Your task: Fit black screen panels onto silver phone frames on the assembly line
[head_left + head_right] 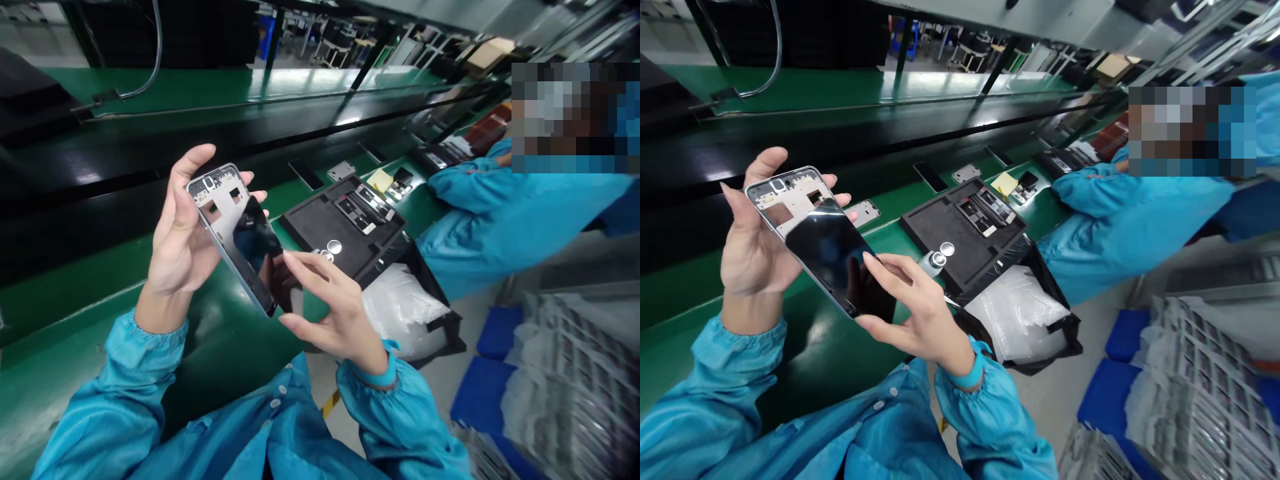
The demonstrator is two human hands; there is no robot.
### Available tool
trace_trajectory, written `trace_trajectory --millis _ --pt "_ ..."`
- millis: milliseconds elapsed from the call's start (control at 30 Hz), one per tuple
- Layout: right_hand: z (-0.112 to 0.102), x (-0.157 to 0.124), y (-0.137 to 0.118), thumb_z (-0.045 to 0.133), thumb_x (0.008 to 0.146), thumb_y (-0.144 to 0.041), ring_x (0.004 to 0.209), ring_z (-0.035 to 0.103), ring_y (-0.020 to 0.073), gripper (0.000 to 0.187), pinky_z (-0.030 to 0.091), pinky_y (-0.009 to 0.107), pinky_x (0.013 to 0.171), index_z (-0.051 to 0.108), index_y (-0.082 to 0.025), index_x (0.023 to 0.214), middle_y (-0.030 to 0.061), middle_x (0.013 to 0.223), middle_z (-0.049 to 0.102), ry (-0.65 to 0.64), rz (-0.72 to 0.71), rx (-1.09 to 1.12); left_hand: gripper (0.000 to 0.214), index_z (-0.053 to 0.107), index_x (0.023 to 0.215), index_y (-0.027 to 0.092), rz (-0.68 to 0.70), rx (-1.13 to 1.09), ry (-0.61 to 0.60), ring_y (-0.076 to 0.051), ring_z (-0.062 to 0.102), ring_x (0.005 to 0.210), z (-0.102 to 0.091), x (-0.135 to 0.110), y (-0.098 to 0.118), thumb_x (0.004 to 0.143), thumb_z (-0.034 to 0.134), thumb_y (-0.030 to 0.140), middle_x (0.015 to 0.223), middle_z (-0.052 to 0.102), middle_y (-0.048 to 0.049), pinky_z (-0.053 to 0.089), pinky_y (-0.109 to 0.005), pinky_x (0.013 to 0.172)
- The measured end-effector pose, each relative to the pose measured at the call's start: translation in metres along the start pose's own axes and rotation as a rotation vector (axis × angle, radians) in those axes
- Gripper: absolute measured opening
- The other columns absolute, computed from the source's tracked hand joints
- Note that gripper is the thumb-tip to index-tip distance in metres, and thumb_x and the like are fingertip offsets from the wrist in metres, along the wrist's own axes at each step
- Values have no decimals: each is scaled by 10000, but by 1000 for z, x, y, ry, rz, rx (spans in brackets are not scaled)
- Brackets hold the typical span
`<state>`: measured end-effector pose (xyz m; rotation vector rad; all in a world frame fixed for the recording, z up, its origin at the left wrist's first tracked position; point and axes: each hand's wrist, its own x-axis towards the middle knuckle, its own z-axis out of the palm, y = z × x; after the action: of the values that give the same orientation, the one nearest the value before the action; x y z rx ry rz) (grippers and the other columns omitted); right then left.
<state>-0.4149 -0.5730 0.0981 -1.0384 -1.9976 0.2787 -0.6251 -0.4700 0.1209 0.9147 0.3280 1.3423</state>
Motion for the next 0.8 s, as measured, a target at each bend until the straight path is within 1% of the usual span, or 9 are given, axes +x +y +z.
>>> trace_trajectory --millis 100,233,300,400,467,500,633,733,800 --pt "18 6 0 686 1045 -535 1168 734 308 704 677 503 976 520 -243 1664 178 1378 718 85 116 98 276 650 1253 255 61 65 -58 -242 799 1012 -5 1 -5 1093 630 479 1140 799 -42 666 -322 807" --pt "33 9 2 708 1027 -560 1146 721 292 717 674 475 943 545 -237 1646 179 1384 709 80 241 130 145 666 1132 218 13 23 87 -197 780 1007 -7 3 -13 1145 531 268 865 729 4 580 -197 683" --pt "37 9 5 717 1022 -563 1165 702 295 718 670 475 939 548 -244 1644 172 1371 711 77 223 115 144 674 1108 227 13 28 83 -181 785 973 -6 5 -14 1139 533 234 857 734 7 557 -169 620" --pt "42 10 10 701 1037 -561 1202 685 301 718 653 491 985 532 -237 1655 174 1362 708 97 149 97 135 686 1094 233 76 101 -51 -130 783 811 -8 8 -13 1120 561 188 821 739 40 509 -115 502" --pt "45 12 13 682 1047 -573 1207 684 301 718 640 497 1015 530 -226 1656 177 1349 707 123 107 83 58 701 1090 230 112 140 -82 -137 794 782 -10 8 -12 1079 646 214 790 726 63 523 -109 483" --pt "47 14 14 677 1048 -580 1210 682 303 718 636 501 1024 534 -224 1654 178 1342 706 132 93 77 57 710 1084 227 132 149 -63 -152 805 792 -10 8 -12 1051 709 274 802 734 60 550 -122 497" --pt "61 19 21 720 1028 -558 1241 669 313 710 622 517 1057 565 -217 1631 182 1324 666 164 32 109 438 724 1079 223 155 145 42 -246 841 922 -5 4 -12 857 898 559 1025 815 -66 698 -298 729" --pt "77 19 28 743 1016 -541 1216 667 304 672 633 502 1024 620 -200 1581 184 1326 598 200 8 122 552 694 1196 238 98 95 68 -300 813 1134 3 0 -16 868 848 654 1236 805 -128 683 -439 966" --pt "83 17 31 690 1048 -541 1166 666 291 611 641 507 991 641 -208 1557 200 1406 540 178 40 101 639 661 1327 254 44 47 82 -293 796 1186 7 0 -21 907 765 724 1322 786 -133 652 -454 1039"
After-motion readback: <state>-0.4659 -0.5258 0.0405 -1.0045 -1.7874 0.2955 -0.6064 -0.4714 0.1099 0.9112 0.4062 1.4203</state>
